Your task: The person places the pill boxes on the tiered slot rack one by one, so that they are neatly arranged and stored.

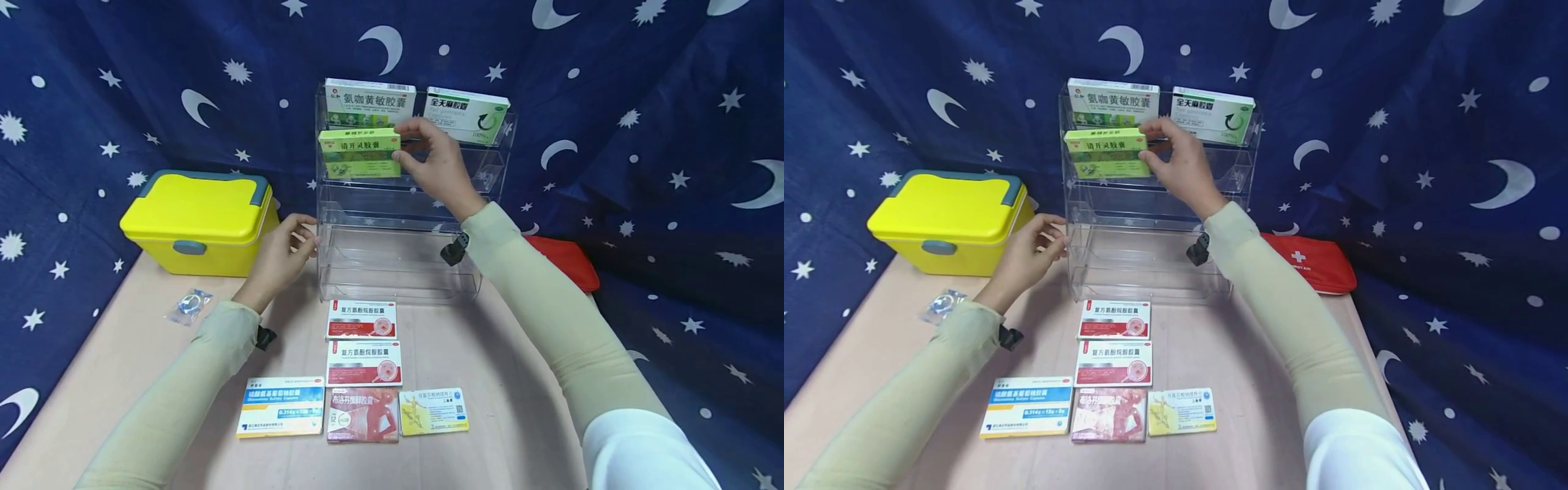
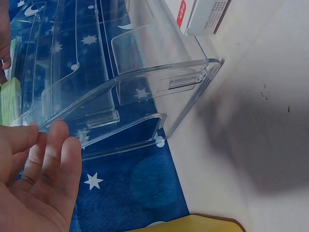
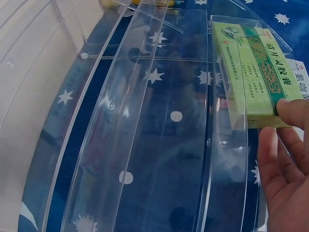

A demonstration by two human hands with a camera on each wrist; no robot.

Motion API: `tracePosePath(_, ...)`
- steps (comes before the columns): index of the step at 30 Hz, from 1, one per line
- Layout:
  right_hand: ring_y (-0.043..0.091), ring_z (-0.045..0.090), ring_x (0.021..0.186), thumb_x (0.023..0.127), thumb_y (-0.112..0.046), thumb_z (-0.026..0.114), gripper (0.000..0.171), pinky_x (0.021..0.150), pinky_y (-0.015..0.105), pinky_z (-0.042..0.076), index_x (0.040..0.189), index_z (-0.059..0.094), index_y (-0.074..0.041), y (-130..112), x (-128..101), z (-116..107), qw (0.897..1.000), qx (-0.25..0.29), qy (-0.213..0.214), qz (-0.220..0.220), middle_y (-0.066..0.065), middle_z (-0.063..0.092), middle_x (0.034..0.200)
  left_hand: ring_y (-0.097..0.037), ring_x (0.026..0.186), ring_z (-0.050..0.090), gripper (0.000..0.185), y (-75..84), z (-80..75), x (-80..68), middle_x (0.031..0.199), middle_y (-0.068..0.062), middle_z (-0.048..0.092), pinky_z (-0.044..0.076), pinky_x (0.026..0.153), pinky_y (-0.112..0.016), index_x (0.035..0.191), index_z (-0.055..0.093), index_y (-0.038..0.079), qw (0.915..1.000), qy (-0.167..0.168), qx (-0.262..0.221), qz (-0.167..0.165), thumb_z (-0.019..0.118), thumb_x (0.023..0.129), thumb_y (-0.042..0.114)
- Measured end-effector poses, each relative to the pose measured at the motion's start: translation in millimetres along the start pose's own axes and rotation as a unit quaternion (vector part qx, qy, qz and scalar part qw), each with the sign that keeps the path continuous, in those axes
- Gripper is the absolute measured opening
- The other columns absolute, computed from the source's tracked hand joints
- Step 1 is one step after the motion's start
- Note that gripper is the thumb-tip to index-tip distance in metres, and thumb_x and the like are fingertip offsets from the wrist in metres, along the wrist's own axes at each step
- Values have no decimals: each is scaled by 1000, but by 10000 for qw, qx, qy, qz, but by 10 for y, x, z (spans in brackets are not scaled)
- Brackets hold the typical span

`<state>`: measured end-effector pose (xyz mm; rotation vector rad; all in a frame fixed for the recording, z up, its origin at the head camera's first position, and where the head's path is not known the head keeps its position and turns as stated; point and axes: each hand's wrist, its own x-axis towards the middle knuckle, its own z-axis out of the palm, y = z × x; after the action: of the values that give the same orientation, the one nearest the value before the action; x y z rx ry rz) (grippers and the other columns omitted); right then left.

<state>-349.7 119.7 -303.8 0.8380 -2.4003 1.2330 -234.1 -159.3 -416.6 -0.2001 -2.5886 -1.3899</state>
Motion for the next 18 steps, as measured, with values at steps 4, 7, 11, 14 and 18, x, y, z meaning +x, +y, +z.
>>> tracePosePath(4,8,65,103,95,-17,73,35,90,23,50,128,62,-16,11,-2,6,10000,-73,-17,-46,-4,64,123,-24,80,68,33,-2,-5,-4,99,-6,63,53,67,-38,132,58,10,10000,17,2,44,67,100,14)
tracePosePath(7,7,65,103,95,-15,73,34,90,23,50,128,61,-14,18,-4,6,9999,-123,-27,-44,-3,64,122,-23,79,68,33,-4,-8,-6,98,-6,63,53,67,-37,131,58,10,10000,28,-6,91,67,100,13)
tracePosePath(11,7,65,102,95,-13,73,34,90,23,50,127,61,-13,20,-8,8,9999,-137,-55,45,-3,63,121,-22,78,68,32,-4,-11,-9,98,-6,63,53,66,-37,130,59,10,9999,60,-21,134,68,99,12)
tracePosePath(14,8,65,102,95,-13,73,34,89,23,51,127,60,-14,22,-22,8,9997,-175,-75,129,-3,62,121,-25,79,69,32,-9,-9,-6,98,-7,63,53,66,-36,130,59,9,9999,47,-30,134,68,99,12)
tracePosePath(18,9,65,102,96,-15,72,34,88,22,51,128,60,-15,21,-45,5,9994,-272,-111,172,-3,62,122,-31,82,70,33,-9,-8,-9,98,-7,64,53,67,-37,130,59,9,9999,30,-63,107,68,99,12)
